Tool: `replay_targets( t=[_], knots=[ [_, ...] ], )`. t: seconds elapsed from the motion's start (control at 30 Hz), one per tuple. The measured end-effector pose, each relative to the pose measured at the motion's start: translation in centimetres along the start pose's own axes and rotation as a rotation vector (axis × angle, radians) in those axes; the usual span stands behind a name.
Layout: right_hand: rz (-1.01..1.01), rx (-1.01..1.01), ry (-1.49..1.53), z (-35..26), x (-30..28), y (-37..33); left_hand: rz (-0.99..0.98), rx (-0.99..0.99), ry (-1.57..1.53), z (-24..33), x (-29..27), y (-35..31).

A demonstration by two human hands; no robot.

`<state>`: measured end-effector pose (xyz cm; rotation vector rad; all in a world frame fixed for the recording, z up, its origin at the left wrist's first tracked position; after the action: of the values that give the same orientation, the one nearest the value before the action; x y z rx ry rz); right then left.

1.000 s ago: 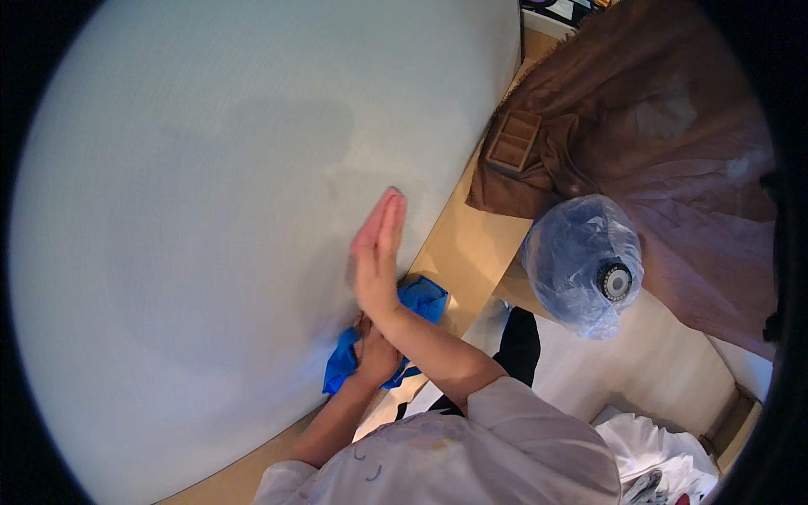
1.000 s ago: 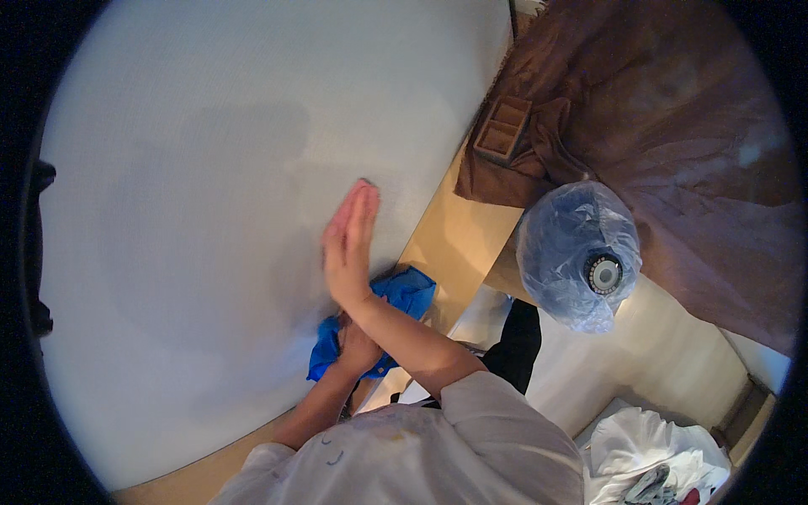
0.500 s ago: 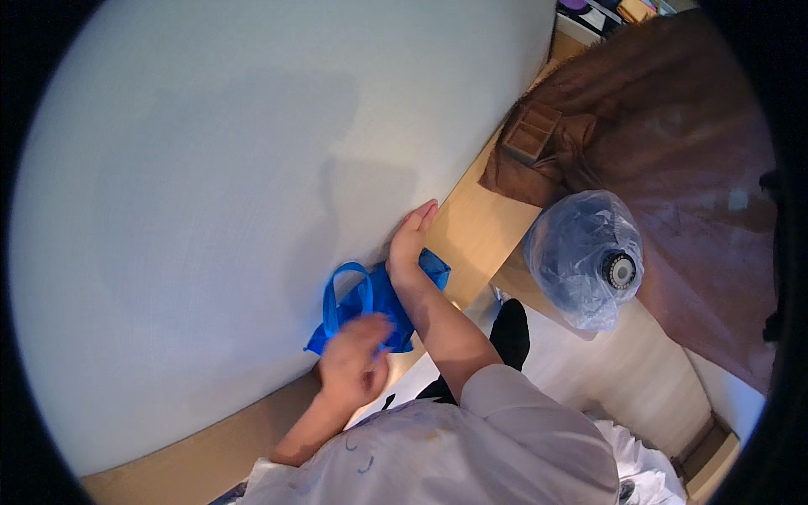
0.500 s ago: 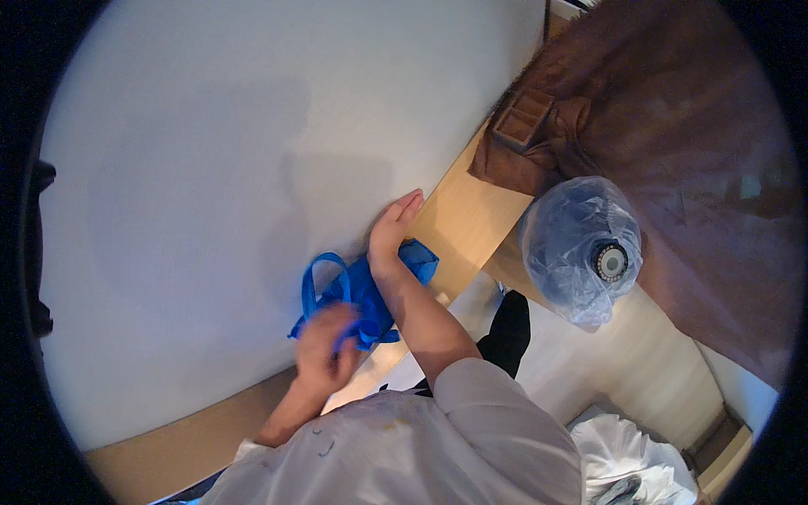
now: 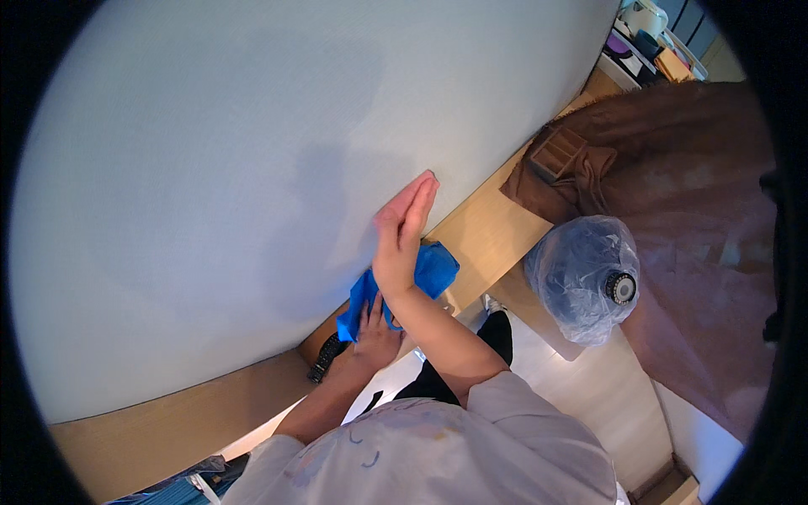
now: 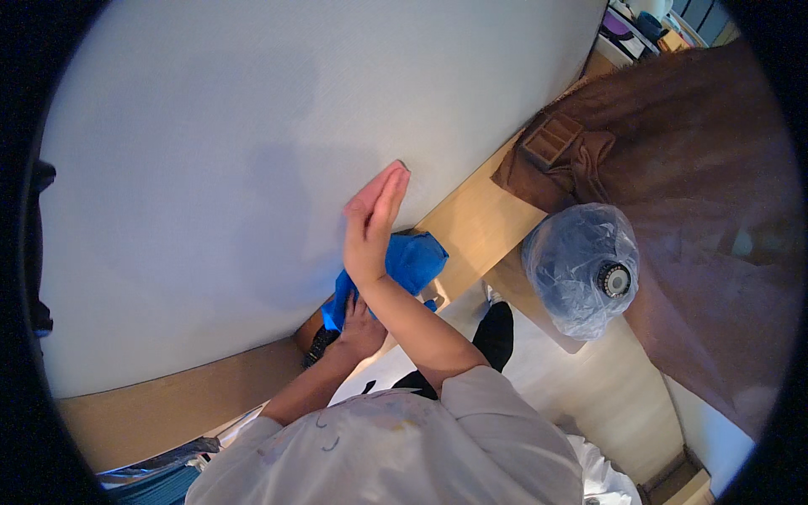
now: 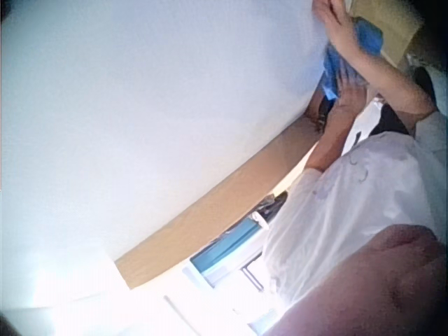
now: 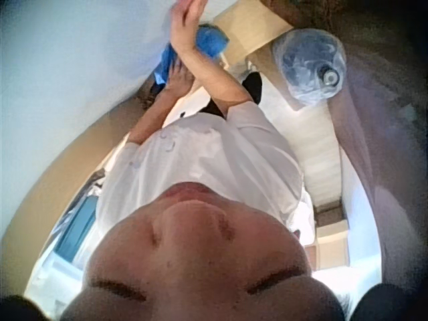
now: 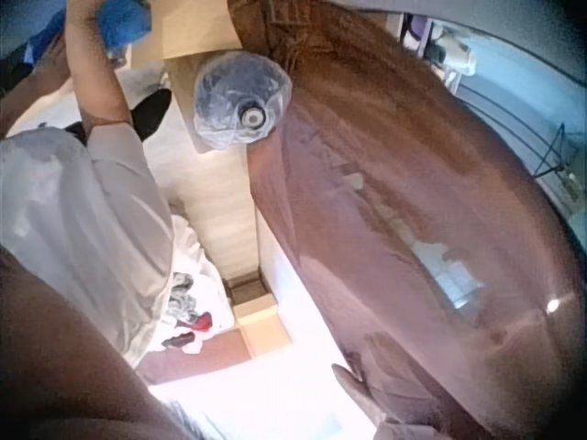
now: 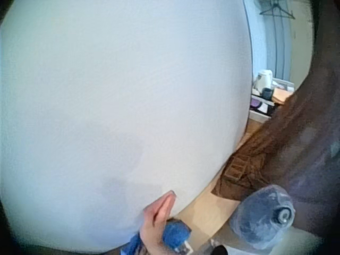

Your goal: The person wipes a white wall and a wooden cabinet using a pink cloth. They briefly move a remote control and a blue bag to access the wall, then continue wiping the wall and cabinet surfaces.

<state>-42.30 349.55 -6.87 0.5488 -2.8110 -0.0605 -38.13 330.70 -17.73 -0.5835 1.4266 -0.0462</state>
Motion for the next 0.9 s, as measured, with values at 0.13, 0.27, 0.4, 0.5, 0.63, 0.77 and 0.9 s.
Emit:
replay_targets(
  t=[0.13,0.27,0.4,0.5,0.63,0.77,0.9],
  knots=[
    [-0.113,-0.188,-0.178,-0.3,0.8,-2.4,0.012,-0.041,-0.02,-1.0,1.6,1.0],
    [-0.235,-0.141,-0.273,2.3,1.2,-6.3,0.135,-0.135,-0.394,-2.2,-0.7,1.1],
    [-0.195,0.01,-0.275,6.0,1.8,-8.3,0.274,-0.112,-0.716,-3.4,-2.3,1.7],
    [-0.08,0.138,-0.175,9.2,0.9,-7.8,0.199,-0.049,-0.347,-2.2,-2.9,0.9],
    [0.092,0.305,-0.074,13.0,-0.3,-6.6,0.17,0.077,-0.342,-1.2,-6.4,-2.2],
    [0.164,0.506,0.202,13.5,0.3,-6.7,0.537,-0.008,-0.242,-2.6,-11.4,-6.1],
    [0.059,0.201,0.136,5.8,1.6,-5.9,0.345,-0.163,-0.092,-3.0,-6.2,-5.8]
  ],
)
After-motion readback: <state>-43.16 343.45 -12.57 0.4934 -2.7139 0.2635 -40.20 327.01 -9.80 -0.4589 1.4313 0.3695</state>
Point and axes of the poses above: each hand's wrist, its own y-axis towards the middle knuckle, its own x-axis out of the palm, z = x × y, the point moved 9 cm from there along y, towards the middle knuckle, and after that the axes turned 2 degrees about x, right-handed, at the moved point
